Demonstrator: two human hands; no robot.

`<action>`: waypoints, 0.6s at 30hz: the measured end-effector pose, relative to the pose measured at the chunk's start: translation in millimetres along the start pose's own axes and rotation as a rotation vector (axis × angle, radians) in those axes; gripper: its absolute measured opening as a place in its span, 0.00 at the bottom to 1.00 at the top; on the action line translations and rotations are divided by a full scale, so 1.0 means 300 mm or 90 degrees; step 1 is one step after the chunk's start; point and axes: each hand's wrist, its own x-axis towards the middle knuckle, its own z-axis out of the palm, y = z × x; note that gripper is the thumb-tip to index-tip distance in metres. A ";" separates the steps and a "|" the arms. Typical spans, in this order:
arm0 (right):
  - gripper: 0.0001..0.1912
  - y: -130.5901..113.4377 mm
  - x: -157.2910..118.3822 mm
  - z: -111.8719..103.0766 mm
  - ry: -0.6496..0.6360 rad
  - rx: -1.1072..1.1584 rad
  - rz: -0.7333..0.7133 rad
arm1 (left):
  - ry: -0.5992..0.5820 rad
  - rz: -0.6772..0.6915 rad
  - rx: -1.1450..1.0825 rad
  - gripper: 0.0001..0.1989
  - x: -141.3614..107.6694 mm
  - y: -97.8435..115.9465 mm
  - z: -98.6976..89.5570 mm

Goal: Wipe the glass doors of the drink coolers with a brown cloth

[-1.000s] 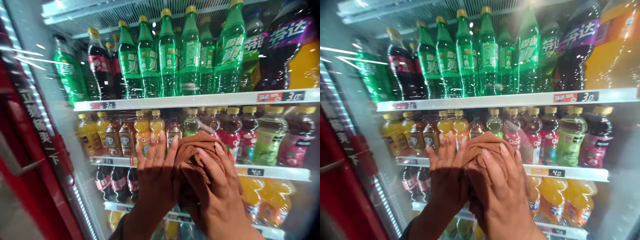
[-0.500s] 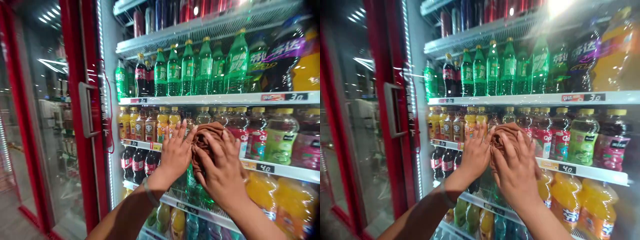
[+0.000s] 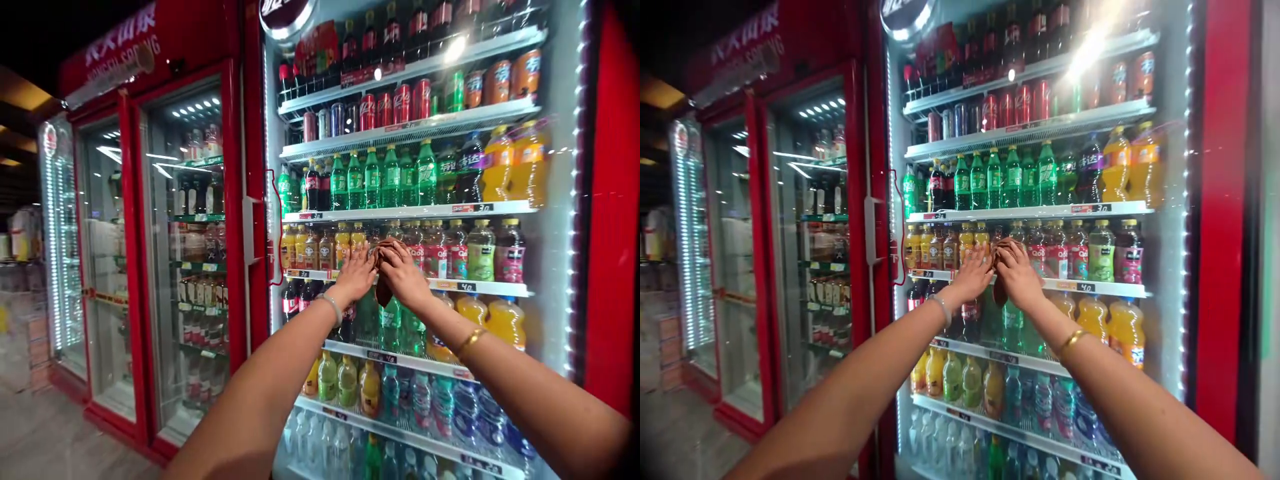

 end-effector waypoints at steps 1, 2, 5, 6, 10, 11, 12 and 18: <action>0.16 -0.014 0.018 0.002 -0.003 -0.001 -0.008 | -0.007 0.004 -0.003 0.32 -0.005 -0.009 -0.011; 0.16 -0.025 0.042 0.004 -0.007 -0.002 -0.019 | -0.012 0.006 -0.005 0.32 -0.009 -0.021 -0.020; 0.16 -0.030 0.132 0.003 -0.025 -0.006 -0.068 | -0.010 -0.008 -0.010 0.35 -0.018 -0.064 -0.036; 0.16 -0.022 0.159 0.000 -0.030 -0.009 -0.082 | -0.004 -0.013 -0.010 0.35 -0.018 -0.080 -0.037; 0.15 0.027 0.196 -0.008 -0.013 -0.033 -0.087 | 0.047 0.001 -0.003 0.34 -0.007 -0.143 -0.024; 0.16 0.034 0.186 -0.003 -0.001 -0.042 -0.080 | 0.066 0.005 0.000 0.34 -0.002 -0.160 -0.015; 0.16 0.036 0.170 0.007 0.013 -0.051 -0.074 | 0.088 0.003 0.004 0.33 0.005 -0.179 -0.005; 0.14 -0.013 0.156 0.123 0.071 -0.092 -0.111 | 0.210 -0.050 0.042 0.31 0.047 -0.309 0.072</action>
